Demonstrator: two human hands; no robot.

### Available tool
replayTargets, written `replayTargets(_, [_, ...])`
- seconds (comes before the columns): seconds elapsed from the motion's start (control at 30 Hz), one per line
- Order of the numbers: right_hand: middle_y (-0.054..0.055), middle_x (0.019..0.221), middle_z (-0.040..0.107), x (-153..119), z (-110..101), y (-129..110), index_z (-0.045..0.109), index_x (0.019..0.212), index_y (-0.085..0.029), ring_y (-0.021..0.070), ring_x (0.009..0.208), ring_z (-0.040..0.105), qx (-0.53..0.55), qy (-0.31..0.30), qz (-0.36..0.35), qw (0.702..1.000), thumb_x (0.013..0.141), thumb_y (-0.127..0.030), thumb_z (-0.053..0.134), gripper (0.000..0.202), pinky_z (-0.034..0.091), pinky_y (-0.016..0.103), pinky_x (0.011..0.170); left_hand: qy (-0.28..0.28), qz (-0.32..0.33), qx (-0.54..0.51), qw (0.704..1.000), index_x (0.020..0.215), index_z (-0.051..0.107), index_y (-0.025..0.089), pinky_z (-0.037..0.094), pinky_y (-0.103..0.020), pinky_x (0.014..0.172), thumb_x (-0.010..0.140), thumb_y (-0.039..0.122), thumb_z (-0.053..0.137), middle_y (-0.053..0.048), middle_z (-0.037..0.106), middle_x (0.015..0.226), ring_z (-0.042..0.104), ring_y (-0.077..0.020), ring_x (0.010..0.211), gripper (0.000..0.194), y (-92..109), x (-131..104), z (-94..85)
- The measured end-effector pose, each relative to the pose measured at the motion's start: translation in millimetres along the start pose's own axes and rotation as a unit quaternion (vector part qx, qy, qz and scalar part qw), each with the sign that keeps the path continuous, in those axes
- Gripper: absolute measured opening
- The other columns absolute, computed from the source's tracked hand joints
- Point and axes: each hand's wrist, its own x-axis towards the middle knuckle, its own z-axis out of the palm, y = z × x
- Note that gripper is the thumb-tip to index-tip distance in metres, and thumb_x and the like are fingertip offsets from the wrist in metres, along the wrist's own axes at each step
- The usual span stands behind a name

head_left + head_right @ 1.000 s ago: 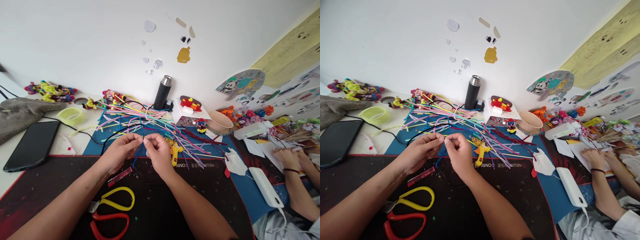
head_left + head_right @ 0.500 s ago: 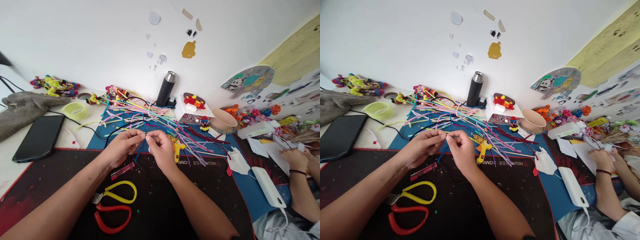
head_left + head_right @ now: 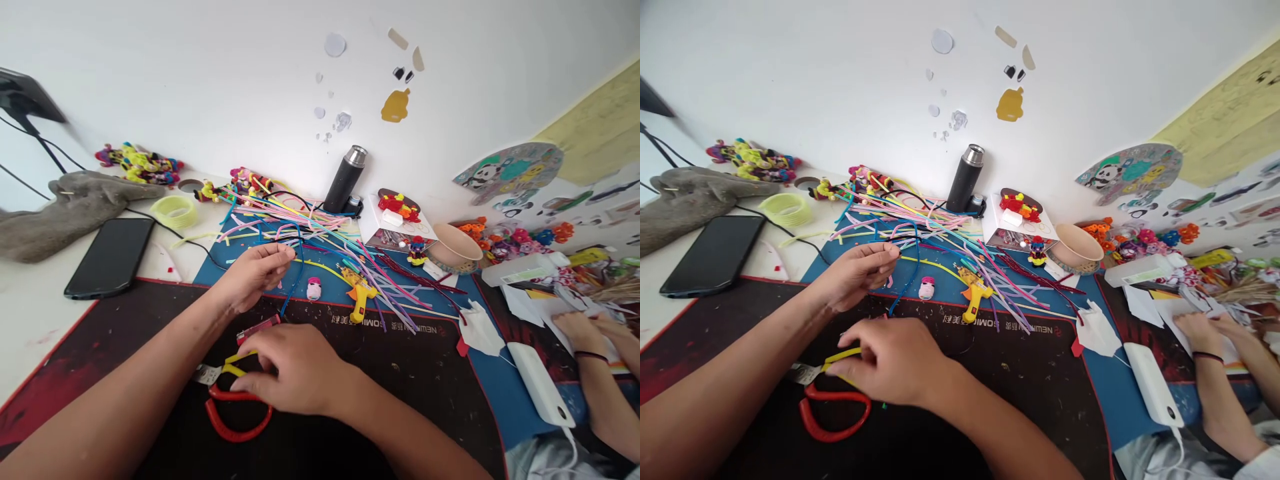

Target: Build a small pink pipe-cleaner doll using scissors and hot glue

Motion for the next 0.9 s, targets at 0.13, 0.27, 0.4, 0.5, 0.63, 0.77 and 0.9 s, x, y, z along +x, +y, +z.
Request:
replayTargets(0.13, [0.009, 0.113, 0.08, 0.9, 13.1, -14.3, 0.073, 0.122, -0.019, 0.0273, 0.106, 0.075, -0.191, -0.102, -0.068, 0.974, 0.105, -0.057, 0.072, 0.041, 0.058, 0.037, 0.091, -0.006, 0.009, -0.004, 1.0, 0.065, 0.054, 0.019, 0.017, -0.019, 0.042, 0.07, 0.051, 0.1, 0.009, 0.041, 0.056, 0.023, -0.0026, 0.045, 0.056, -0.7, 1.1, -1.1])
replayTargets(0.27, [0.009, 0.109, 0.079, -0.5, 21.3, -22.5, 0.071, 0.121, -0.015, 0.0275, 0.099, 0.076, -0.27, -0.114, -0.067, 0.954, 0.105, -0.047, 0.074, 0.035, 0.062, 0.039, 0.087, -0.009, 0.017, -0.012, 1.0, 0.067, 0.055, 0.018, 0.017, -0.019, 0.042, 0.07, 0.052, 0.1, 0.009, 0.042, 0.057, 0.023, -0.0025, 0.045, 0.056, -2.1, 2.1, -3.3])
replayTargets(0.4, [0.01, 0.107, 0.079, -0.3, 27.8, -26.9, 0.071, 0.121, -0.014, 0.027, 0.089, 0.077, -0.276, -0.127, -0.055, 0.951, 0.108, -0.041, 0.064, 0.031, 0.061, 0.036, 0.069, -0.011, 0.024, -0.017, 1.0, 0.067, 0.056, 0.018, 0.016, -0.019, 0.042, 0.072, 0.053, 0.099, 0.009, 0.042, 0.057, 0.023, -0.0023, 0.044, 0.056, -1.8, 2.7, -5.5])
replayTargets(0.5, [0.011, 0.111, 0.081, 2.5, 27.4, -28.8, 0.073, 0.124, -0.016, 0.0282, 0.089, 0.079, -0.238, -0.149, -0.018, 0.96, 0.103, -0.042, 0.065, 0.035, 0.06, 0.036, 0.067, -0.008, 0.032, -0.022, 0.999, 0.067, 0.055, 0.018, 0.016, -0.019, 0.042, 0.072, 0.052, 0.099, 0.009, 0.042, 0.058, 0.024, -0.002, 0.044, 0.056, 0.6, 2.5, -7.3])
replayTargets(0.63, [0.003, 0.103, 0.081, 1.9, 18.1, -28.6, 0.075, 0.126, -0.021, 0.0216, 0.081, 0.074, -0.063, -0.122, 0.081, 0.987, 0.088, -0.041, 0.082, 0.043, 0.058, 0.032, 0.074, 0.0, 0.039, -0.028, 0.999, 0.067, 0.054, 0.018, 0.014, -0.019, 0.042, 0.071, 0.053, 0.1, 0.009, 0.041, 0.057, 0.022, -0.0018, 0.044, 0.058, 3.9, 2.8, -10.8])
replayTargets(0.77, [-0.003, 0.094, 0.074, -4.5, 8.8, -18.9, 0.077, 0.12, -0.022, 0.0095, 0.067, 0.06, 0.167, -0.077, 0.195, 0.963, 0.089, -0.034, 0.083, 0.033, 0.049, 0.022, 0.065, 0.004, 0.047, -0.034, 0.998, 0.067, 0.054, 0.018, 0.015, -0.019, 0.042, 0.072, 0.053, 0.1, 0.009, 0.041, 0.058, 0.023, -0.002, 0.044, 0.057, 5.0, 4.0, -14.1])
replayTargets(0.9, [-0.006, 0.086, 0.069, -11.7, 11.0, 1.1, 0.073, 0.131, -0.021, 0.0069, 0.058, 0.057, 0.38, -0.124, 0.265, 0.877, 0.076, -0.042, 0.1, 0.064, 0.043, 0.018, 0.056, 0.008, 0.06, -0.038, 0.997, 0.068, 0.054, 0.018, 0.016, -0.019, 0.042, 0.075, 0.052, 0.098, 0.009, 0.041, 0.059, 0.023, -0.0022, 0.045, 0.056, 3.3, 6.1, -17.6])
